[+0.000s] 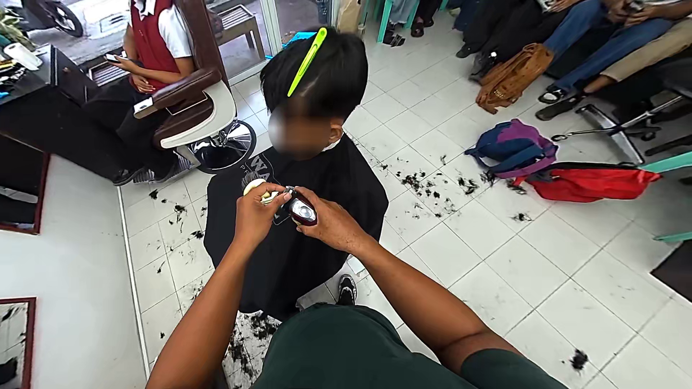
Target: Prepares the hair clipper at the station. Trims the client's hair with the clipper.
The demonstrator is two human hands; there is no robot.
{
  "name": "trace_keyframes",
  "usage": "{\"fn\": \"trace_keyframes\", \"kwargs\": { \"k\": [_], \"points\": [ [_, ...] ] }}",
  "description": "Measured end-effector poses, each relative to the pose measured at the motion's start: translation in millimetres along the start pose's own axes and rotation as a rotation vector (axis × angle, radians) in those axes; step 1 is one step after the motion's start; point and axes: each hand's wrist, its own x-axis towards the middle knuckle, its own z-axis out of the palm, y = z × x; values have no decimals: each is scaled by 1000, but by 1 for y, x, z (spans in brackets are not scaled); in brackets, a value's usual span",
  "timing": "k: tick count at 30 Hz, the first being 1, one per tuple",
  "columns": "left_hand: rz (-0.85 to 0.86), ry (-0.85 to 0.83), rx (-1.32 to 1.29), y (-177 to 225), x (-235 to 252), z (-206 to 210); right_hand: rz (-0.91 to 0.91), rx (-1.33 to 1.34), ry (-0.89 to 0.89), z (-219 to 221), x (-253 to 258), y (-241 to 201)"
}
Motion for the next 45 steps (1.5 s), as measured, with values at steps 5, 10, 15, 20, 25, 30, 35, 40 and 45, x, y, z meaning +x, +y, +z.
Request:
{"fn": "trace_keyframes", "kwargs": {
  "k": [5,10,15,20,25,30,35,40,45],
  "points": [
    [-178,-130,-151,-1,9,3,-6,9,8,-1,1,1],
    [-219,-116,-381,-12,15,-4,-19,212,12,2,2,8],
    [-60,103,-796,-4,45,-31,116,743,187,-6,20,23],
    [139,40,-686,28,92,-42,96,861,318,-23,46,28],
    [318,62,45,64,136,-35,98,918,356,-38,70,26],
    [260,37,277,79,160,-24,125,883,376,-46,81,29],
    [259,16,333,79,167,-18,70,834,438,-43,83,31],
    [253,21,346,77,168,-17,57,863,441,-42,85,33],
    [242,14,330,78,168,-17,27,895,436,-41,84,31]
  ]
}}
